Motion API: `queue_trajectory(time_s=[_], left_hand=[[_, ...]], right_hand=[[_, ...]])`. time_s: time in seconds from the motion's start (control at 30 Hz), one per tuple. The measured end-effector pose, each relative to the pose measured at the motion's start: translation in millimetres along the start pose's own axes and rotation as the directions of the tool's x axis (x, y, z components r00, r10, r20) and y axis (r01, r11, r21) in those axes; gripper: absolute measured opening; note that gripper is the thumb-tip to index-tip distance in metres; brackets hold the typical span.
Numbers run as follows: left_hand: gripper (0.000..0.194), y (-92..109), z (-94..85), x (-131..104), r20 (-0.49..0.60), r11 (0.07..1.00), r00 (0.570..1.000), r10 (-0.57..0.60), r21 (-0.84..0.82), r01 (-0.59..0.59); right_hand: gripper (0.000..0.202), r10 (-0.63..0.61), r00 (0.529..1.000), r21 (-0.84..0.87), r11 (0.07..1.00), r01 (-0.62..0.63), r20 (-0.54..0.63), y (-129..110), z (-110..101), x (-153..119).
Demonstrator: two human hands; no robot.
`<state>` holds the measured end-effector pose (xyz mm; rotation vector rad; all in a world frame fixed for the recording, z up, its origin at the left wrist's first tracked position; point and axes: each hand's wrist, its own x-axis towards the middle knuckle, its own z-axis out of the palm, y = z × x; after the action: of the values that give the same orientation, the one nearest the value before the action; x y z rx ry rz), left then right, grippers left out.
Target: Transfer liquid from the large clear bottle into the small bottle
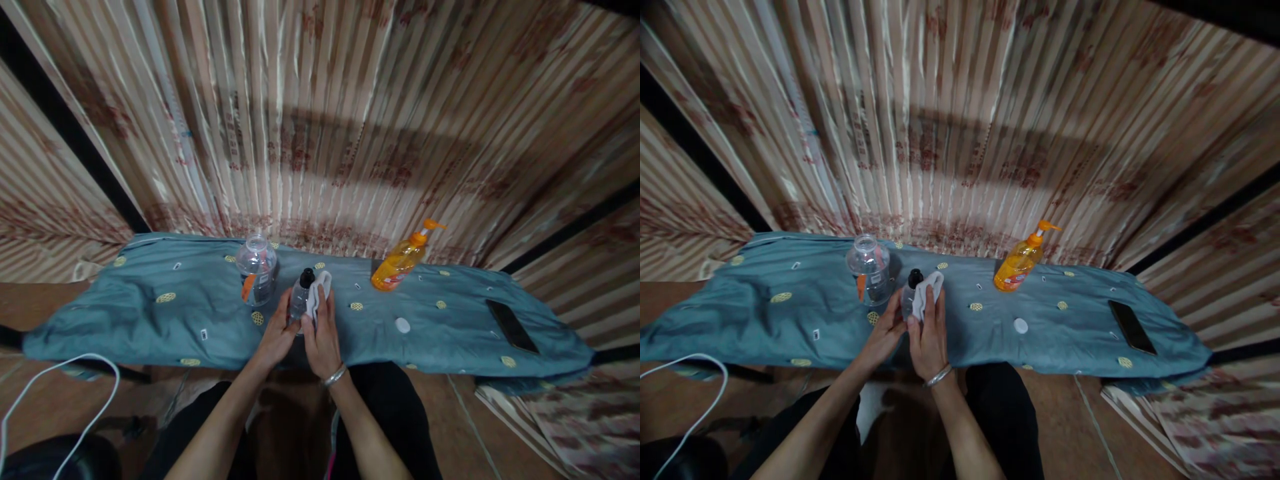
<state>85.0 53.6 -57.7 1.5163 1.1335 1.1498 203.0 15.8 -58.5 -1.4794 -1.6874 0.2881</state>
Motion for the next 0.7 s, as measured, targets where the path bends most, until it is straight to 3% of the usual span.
queue_trajectory(time_s=[0.13,0.27,0.5,0.7], left_hand=[[0.070,-4.8,5.6,-0.1,0.025,0.999,0.999,0.043,0.016,-0.043],[0.066,-13.2,8.6,1.9,0.000,0.996,0.996,0.087,0.015,-0.087],[0.060,-20.9,7.6,3.5,-0.020,0.987,0.987,0.160,0.019,-0.160],[0.063,-28.3,8.4,3.1,-0.038,0.977,0.977,0.212,0.049,-0.210]], right_hand=[[0.058,-0.025,0.998,0.075,0.997,0.029,-0.057,0.8,-9.4,27.1],[0.056,-0.007,0.990,0.141,0.990,0.027,-0.138,-2.9,-0.8,29.5],[0.062,-0.068,0.984,0.018,0.997,0.072,-0.164,-12.1,19.1,-7.9],[0.067,-0.228,0.966,-0.169,0.964,0.205,-0.124,-9.0,3.7,-1.4]])
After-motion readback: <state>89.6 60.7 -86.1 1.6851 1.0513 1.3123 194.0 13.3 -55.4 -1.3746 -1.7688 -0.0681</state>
